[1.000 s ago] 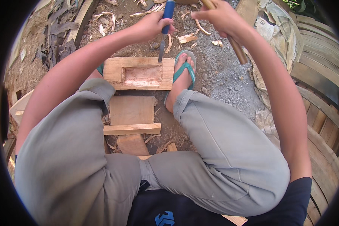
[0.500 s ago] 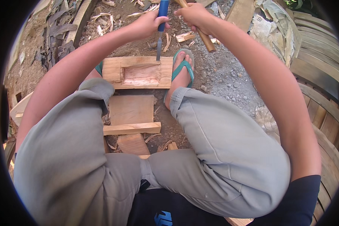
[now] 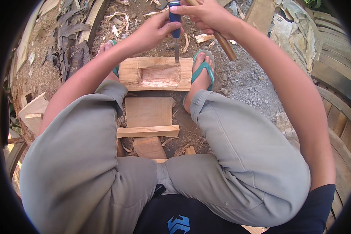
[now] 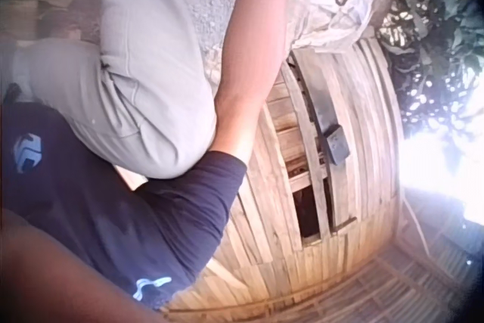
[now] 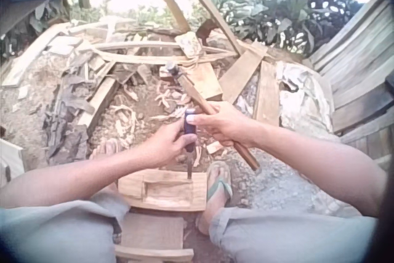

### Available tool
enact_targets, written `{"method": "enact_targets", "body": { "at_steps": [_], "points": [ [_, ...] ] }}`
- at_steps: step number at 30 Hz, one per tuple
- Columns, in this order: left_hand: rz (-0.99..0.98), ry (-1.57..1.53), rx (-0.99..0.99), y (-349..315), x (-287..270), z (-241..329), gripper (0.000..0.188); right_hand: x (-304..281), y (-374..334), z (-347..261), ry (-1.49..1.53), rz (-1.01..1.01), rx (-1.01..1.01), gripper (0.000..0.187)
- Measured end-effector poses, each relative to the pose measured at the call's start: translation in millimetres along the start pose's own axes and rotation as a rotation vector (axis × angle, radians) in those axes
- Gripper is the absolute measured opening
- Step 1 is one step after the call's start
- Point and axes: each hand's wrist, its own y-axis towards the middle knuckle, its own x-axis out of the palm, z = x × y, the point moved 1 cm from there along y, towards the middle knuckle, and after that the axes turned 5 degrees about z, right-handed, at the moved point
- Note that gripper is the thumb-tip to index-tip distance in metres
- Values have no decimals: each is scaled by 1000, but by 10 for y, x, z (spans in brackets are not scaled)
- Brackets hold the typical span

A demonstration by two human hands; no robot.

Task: The person chisels a cavity into a block of wood using a hammer and a chisel.

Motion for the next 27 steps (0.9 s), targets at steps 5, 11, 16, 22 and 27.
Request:
{"method": "enact_targets", "body": {
  "at_steps": [5, 11, 16, 22, 27],
  "points": [
    [-56, 14, 51, -208, -9, 95, 32, 108, -187, 28, -156, 92, -454, 35],
    [-5, -123, 216, -327, -3, 175, 31, 291, -619, -121, -178, 234, -550, 40],
    [-97, -318, 168, -187, -103, 489, 35, 173, -639, -257, 63, 304, -568, 37],
    [-86, -153, 150, -298, -147, 384, 32, 275, -781, -232, -179, 398, -483, 32],
    [-38, -88, 155, -361, -94, 341, 30, 365, -644, 93, -204, 467, -697, 36]
  ]
}}
